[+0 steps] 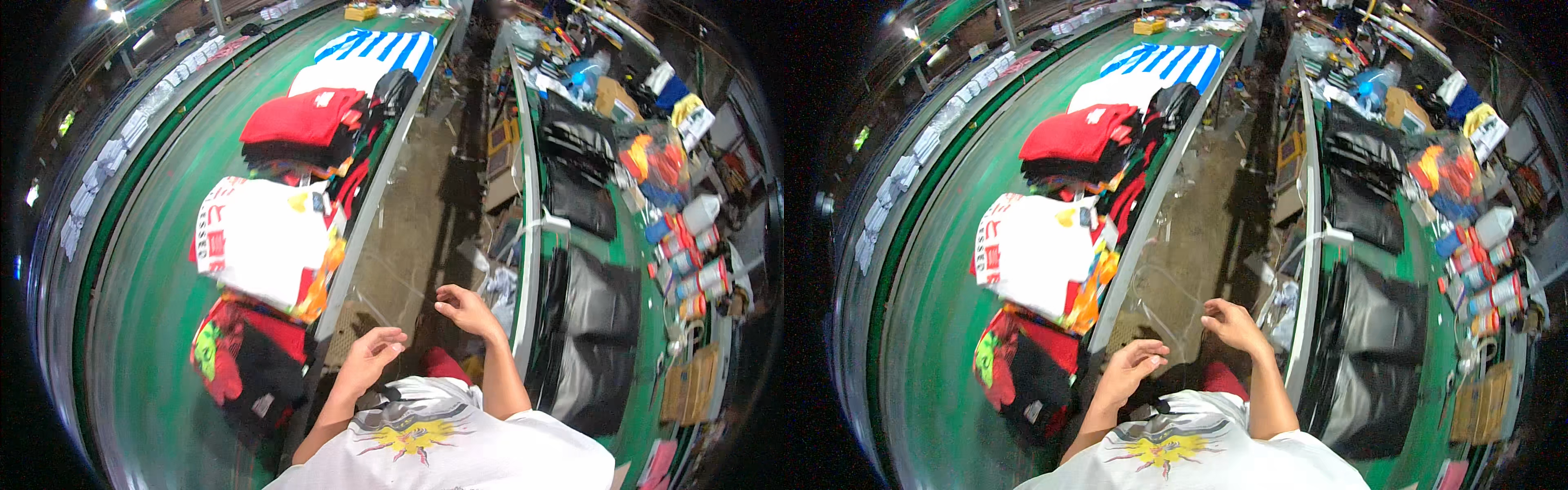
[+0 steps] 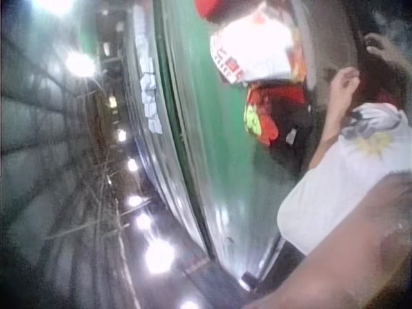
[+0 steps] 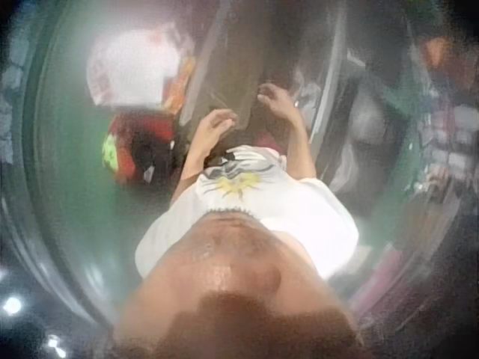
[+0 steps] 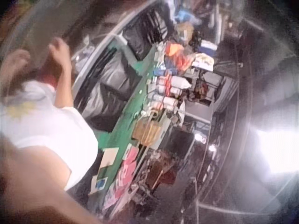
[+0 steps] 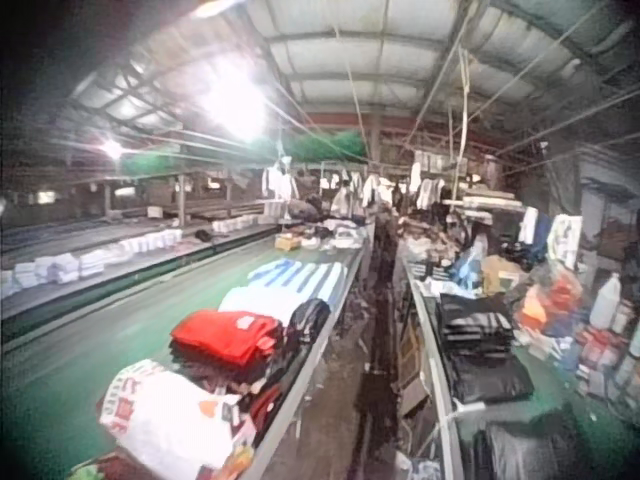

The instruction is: The person folds various t-shirts and places them into black plastic bags on a green conveyor belt. The person handles white, red, and black shirts, folding each one and inserting it into a bag before moving to the next item.

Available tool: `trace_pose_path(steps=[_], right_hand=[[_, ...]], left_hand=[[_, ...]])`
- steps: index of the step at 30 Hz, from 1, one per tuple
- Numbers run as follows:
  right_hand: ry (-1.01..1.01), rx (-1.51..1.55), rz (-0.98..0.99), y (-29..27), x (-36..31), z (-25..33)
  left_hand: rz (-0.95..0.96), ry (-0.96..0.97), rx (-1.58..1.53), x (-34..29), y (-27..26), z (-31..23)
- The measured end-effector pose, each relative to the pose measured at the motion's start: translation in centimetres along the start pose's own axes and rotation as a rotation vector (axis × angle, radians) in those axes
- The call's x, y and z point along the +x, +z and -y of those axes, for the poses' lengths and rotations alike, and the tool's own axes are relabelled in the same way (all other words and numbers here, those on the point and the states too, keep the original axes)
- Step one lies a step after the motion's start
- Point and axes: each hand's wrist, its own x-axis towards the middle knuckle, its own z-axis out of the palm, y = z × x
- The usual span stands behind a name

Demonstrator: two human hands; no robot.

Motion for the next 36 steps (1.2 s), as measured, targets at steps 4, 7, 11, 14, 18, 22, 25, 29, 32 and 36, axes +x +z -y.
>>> trace_pose_path(steps=[4, 7, 11, 14, 18, 22, 25, 29, 32, 36], right_hand=[[-0.130, -0.043, -0.063, -8.8, 10.8, 0.7], [-0.248, 0.027, -0.195, -15.0, 17.3, 0.9], [-0.173, 0.213, -0.299, -20.5, 24.4, 0.4], [-0.132, 0.227, -0.229, -21.7, 28.4, -1.0], [-0.190, 0.153, -0.063, -22.9, 33.9, -0.8], [-0.315, 0.087, 0.005, -24.3, 40.6, 4.3], [-0.547, 0.128, 0.022, -23.7, 47.1, 7.0], [-0.830, 0.079, 0.212, -23.3, 53.9, 12.7], [-0.863, 0.118, 0.257, -23.9, 59.5, 14.9], [-0.856, 0.200, 0.253, -23.3, 64.9, 17.2]], left_hand=[[-0.078, 0.066, 0.013, 10.0, 3.0, -3.5], [-0.066, 0.096, 0.072, 15.9, 5.2, -6.5], [-0.109, 0.124, 0.023, 21.6, 6.8, -10.6], [-0.185, 0.178, 0.118, 24.8, 6.7, -12.9], [-0.204, 0.233, -0.039, 27.2, 5.7, -18.1], [-0.269, 0.259, 0.206, 27.0, 5.5, -26.9], [-0.374, 0.359, 0.469, 29.0, 3.8, -30.5], [-0.541, 0.370, 0.536, 35.2, -2.0, -33.0], [-0.671, 0.335, 0.689, 41.7, -7.7, -36.0], [-0.819, 0.224, 0.924, 49.9, -19.6, -37.1]])
